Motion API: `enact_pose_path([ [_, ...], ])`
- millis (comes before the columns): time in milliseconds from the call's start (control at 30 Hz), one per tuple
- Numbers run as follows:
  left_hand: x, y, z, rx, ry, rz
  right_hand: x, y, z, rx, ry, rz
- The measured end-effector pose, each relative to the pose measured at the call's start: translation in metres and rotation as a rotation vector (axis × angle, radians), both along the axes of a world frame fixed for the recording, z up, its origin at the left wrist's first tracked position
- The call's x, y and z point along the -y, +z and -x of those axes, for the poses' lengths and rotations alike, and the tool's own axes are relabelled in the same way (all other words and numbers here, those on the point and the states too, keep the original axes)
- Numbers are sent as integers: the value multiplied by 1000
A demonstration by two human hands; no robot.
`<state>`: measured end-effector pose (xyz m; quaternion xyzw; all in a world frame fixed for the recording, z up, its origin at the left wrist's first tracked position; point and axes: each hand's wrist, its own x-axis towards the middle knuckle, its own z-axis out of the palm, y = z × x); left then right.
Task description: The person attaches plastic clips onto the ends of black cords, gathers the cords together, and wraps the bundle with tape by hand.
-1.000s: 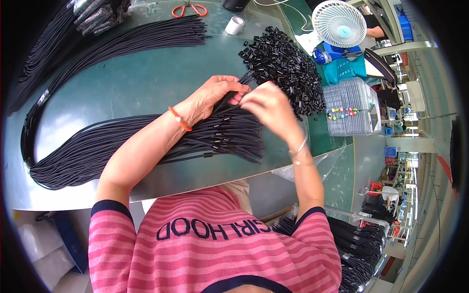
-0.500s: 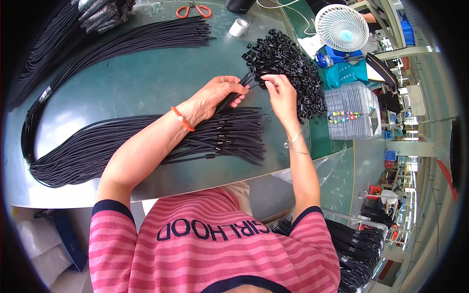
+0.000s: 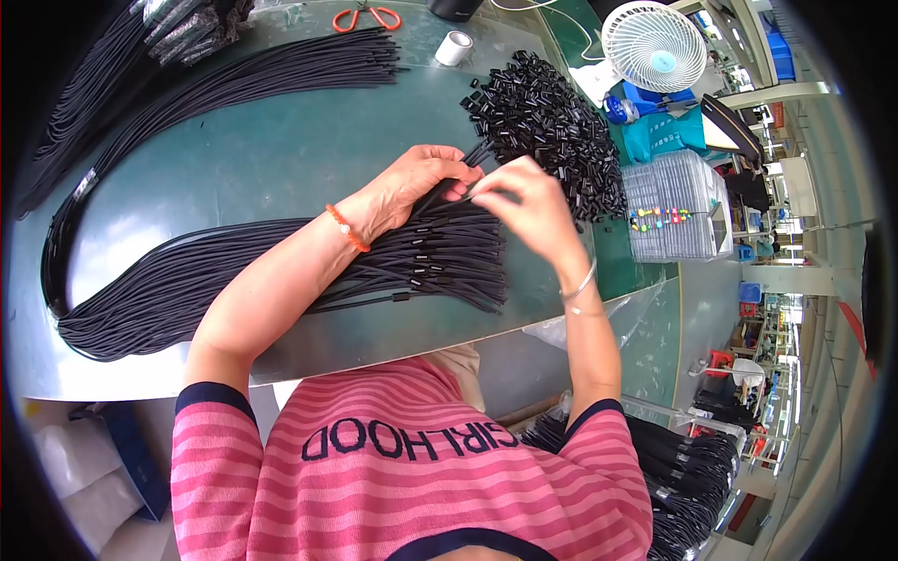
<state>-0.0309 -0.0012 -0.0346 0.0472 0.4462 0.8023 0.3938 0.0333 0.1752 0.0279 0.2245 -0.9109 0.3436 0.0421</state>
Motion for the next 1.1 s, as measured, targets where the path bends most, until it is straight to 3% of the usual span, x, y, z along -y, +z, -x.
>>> enact_pose_path([
  [33, 0, -3, 1, 7, -7, -19, 8, 3, -7, -193, 108, -269],
  [200, 6, 5, 2, 17, -21, -4, 9, 3, -9, 19, 10, -108],
  [267, 7, 8, 1, 15, -21, 21, -20, -13, 15, -365, -315, -420],
  [433, 5, 0, 5, 32, -5, 6, -34, -30, 25, -389, -303, -461],
  [567, 2, -4, 3, 31, 10, 0, -36, -38, 19, -174, -204, -397],
  [667, 2, -2, 2, 17, 10, 7, -38, -48, 19, 358, -309, 504],
  [700, 2, -2, 2, 18, 4, 12, -36, -46, 17, 362, -311, 504],
  [800, 2, -2, 4, 10, -13, 24, -26, -34, 13, 525, -330, 952],
  [833, 2, -2, 5, -12, -17, 24, -26, -32, 14, 523, -329, 952],
  [967, 2, -1, 2, -37, -9, 43, -25, -26, 16, 528, -287, 872],
  [1067, 0, -1, 1, -13, 15, 81, -17, -12, 9, 130, -145, -28],
  [1100, 0, -2, 1, 0, 16, 49, -8, -8, 3, 131, -144, -28],
])
